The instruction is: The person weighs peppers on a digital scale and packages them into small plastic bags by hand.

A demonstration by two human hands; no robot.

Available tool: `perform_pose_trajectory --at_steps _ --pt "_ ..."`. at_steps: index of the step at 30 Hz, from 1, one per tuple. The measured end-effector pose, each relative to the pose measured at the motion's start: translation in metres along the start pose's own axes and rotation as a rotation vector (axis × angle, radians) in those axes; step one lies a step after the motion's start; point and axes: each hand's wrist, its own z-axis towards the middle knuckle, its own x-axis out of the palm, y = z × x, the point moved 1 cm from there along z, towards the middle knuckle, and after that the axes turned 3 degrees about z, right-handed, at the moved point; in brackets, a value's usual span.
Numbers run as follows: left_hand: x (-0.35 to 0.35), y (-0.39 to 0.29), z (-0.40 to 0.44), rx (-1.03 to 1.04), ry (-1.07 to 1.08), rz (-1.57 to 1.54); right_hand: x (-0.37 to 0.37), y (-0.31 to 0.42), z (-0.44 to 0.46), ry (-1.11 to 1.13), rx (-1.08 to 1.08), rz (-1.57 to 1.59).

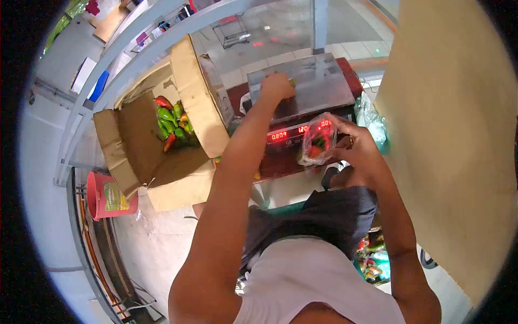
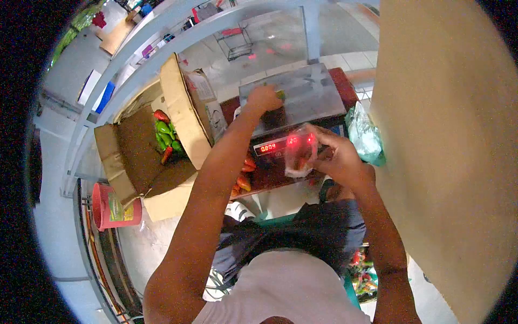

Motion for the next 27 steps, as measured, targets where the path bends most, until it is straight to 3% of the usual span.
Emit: perform_pose_trajectory --at_steps 2,5,7,10,17,18,21,23,24,26,27 --pt "-0.014 0.008 -0.019 0.006 0.097 -0.05 -0.002 -0.021 0.0 -0.052 0.085 -0.041" --pt "-0.055 0.002 -0.087 -0.051 0.08 -1.138 -0.002 -0.021 0.007 -0.072 0.13 0.153" --pt "-0.068 -0.007 -0.138 0.285 0.241 -1.841 -0.003 -0.004 0.013 -0.06 0.147 0.215" --pt "-0.041 -0.03 -0.181 0.376 0.59 -2.028 -0.005 0.003 0.013 -0.048 0.109 0.219" --pt "0.009 -0.043 -0.169 0.623 0.406 -0.757 -0.001 -0.07 0.001 -0.119 0.141 -0.056" --pt "0.014 -0.04 -0.162 0.635 0.397 -0.624 0.004 -0.047 -0.005 -0.113 0.222 -0.11" --pt "-0.028 -0.048 -0.185 0.424 0.488 -0.566 0.011 -0.031 -0.007 -0.148 0.093 0.189" --pt "-0.033 -0.046 -0.191 0.512 0.284 -0.527 0.013 -0.018 -0.006 -0.164 0.065 0.196" --pt "-0.014 -0.039 -0.177 0.699 0.021 -0.438 0.011 -0.012 -0.004 -0.173 0.049 0.196" --pt "-0.015 -0.037 -0.176 0.82 -0.13 -0.217 0.0 -0.023 0.001 -0.152 0.09 0.206" --pt "-0.031 -0.039 -0.186 0.759 -0.013 -0.1 -0.006 -0.028 0.002 -0.143 0.112 0.212"
